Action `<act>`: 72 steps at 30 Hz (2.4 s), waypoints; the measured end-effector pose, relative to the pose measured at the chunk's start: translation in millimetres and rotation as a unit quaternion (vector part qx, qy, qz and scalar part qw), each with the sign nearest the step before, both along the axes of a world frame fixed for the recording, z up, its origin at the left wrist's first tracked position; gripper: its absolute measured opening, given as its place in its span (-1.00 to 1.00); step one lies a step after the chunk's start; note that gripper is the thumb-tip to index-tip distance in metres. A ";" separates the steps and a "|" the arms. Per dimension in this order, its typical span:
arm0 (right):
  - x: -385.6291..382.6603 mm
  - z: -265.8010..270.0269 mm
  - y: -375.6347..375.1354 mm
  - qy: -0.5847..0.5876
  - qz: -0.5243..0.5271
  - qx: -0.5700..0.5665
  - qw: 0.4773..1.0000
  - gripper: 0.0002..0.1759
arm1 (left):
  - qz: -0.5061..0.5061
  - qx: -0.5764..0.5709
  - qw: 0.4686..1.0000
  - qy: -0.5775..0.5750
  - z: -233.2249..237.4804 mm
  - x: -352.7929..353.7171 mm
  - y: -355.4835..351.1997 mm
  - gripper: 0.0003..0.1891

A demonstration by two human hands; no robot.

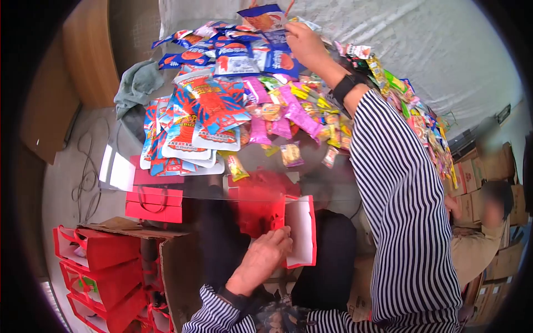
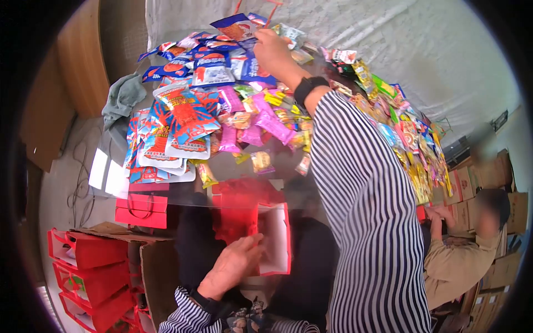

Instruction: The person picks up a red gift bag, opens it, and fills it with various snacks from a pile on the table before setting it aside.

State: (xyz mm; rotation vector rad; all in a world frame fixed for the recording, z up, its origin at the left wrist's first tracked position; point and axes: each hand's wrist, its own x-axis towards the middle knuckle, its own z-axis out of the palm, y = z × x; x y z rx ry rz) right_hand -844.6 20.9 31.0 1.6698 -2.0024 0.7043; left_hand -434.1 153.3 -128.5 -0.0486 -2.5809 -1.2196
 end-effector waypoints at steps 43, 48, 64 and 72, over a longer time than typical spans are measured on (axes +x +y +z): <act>240.3 -186.3 257.7 -0.387 0.018 0.307 0.870 -0.81 | 0.034 -0.027 0.999 -0.004 -6.5 7.0 12.2 -0.84; 231.5 -201.8 245.1 -0.353 -0.040 0.423 0.834 -0.81 | 0.031 -0.033 0.999 -0.002 -10.1 2.2 13.6 -0.83; 247.3 -173.7 285.5 -0.163 0.086 0.348 0.919 -0.89 | 0.024 -0.032 0.999 -0.009 -7.1 4.3 15.3 -0.84; 263.5 -112.8 336.5 -0.163 0.087 0.216 0.959 -0.93 | 0.019 -0.043 0.999 0.008 0.1 0.3 24.0 -0.86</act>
